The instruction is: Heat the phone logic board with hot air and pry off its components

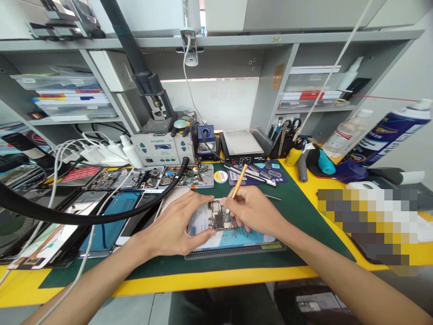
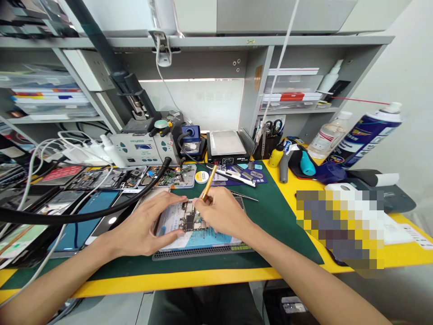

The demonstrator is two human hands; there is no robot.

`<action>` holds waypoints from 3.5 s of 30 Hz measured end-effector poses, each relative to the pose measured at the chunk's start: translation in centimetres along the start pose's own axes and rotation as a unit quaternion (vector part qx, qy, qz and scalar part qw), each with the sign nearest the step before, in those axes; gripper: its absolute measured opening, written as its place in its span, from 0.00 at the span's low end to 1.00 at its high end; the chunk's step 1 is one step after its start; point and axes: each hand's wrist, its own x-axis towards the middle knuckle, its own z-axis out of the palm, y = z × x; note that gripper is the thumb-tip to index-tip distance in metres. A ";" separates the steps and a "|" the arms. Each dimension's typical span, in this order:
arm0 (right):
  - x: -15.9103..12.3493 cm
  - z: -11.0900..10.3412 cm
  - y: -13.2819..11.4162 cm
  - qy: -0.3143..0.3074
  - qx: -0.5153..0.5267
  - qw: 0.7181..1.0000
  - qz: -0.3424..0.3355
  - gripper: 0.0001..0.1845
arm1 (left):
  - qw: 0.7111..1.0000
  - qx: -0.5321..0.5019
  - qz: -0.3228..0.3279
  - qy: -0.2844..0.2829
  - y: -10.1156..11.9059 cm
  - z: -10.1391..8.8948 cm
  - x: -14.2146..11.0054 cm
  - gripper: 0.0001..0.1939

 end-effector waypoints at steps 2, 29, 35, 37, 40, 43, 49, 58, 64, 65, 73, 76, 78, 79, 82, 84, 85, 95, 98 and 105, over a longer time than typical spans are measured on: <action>0.1 0.0 0.2 0.001 0.007 1.000 -0.001 0.15 | 1.000 -0.001 -0.001 0.000 0.0 0.0 0.0 0.31; 0.1 0.2 -0.4 0.025 0.056 0.998 0.027 0.13 | 1.000 -0.010 -0.008 -0.003 -0.1 0.1 -0.2 0.32; 0.2 0.3 -0.1 0.030 0.064 0.997 0.020 0.13 | 1.000 -0.009 -0.008 -0.003 -0.1 0.0 0.0 0.31; 0.2 0.3 -0.2 0.031 0.062 0.997 0.021 0.13 | 1.000 -0.006 -0.006 -0.004 -0.1 0.0 -0.1 0.31; 0.2 0.3 -0.3 0.036 0.056 0.998 0.019 0.14 | 1.000 -0.003 -0.006 -0.005 -0.1 0.1 -0.1 0.32; 0.1 0.3 -0.2 0.038 0.051 0.998 0.012 0.15 | 1.000 -0.002 -0.010 -0.009 -0.1 0.1 -0.2 0.32; 0.1 0.3 0.1 0.043 0.041 0.998 0.006 0.16 | 1.000 0.004 -0.011 -0.011 -0.1 0.0 -0.1 0.32; 0.2 0.4 0.0 0.043 0.044 0.998 0.013 0.16 | 1.000 0.003 -0.005 -0.007 -0.3 0.2 -0.2 0.32; 0.3 0.5 0.1 0.049 0.044 0.998 0.020 0.16 | 1.000 0.001 -0.004 -0.006 -0.3 0.2 -0.2 0.32; 0.3 0.5 0.2 0.049 0.043 0.998 0.020 0.16 | 1.000 0.001 -0.004 -0.006 -0.3 0.2 -0.2 0.32; 0.3 0.7 -0.2 0.048 0.038 0.998 0.026 0.16 | 1.000 -0.006 -0.003 -0.004 -0.1 0.1 -0.1 0.32; 0.3 0.8 -0.3 0.052 0.023 0.998 0.028 0.17 | 1.000 -0.013 -0.005 -0.005 0.1 0.0 0.0 0.31; 0.4 0.9 -0.2 0.057 0.012 0.998 0.025 0.18 | 1.000 -0.016 -0.006 -0.003 0.1 -0.1 0.0 0.31; 0.4 0.9 -0.1 0.059 0.007 0.998 0.022 0.18 | 1.000 -0.017 -0.006 -0.002 0.1 -0.1 0.0 0.31; 0.3 1.0 -0.2 0.060 0.002 0.998 0.021 0.19 | 1.000 -0.020 -0.007 -0.001 0.2 -0.1 -0.1 0.31; 0.2 1.0 -0.4 0.058 0.000 0.998 0.021 0.19 | 1.000 -0.021 -0.006 -0.001 0.1 -0.1 -0.1 0.32; 0.2 1.1 -0.5 0.058 -0.001 0.998 0.022 0.19 | 1.000 -0.021 -0.005 0.000 0.1 -0.1 -0.1 0.32; 0.2 1.0 -0.4 0.063 -0.013 0.998 0.009 0.21 | 1.000 -0.022 0.003 0.004 0.1 -0.1 0.0 0.31; 0.2 1.0 -0.5 0.062 -0.014 0.998 0.004 0.21 | 1.000 -0.025 0.000 0.000 0.1 -0.2 0.0 0.31; 0.1 0.9 -0.7 0.058 -0.022 0.998 0.004 0.21 | 1.000 -0.028 0.000 -0.001 0.3 -0.3 0.0 0.31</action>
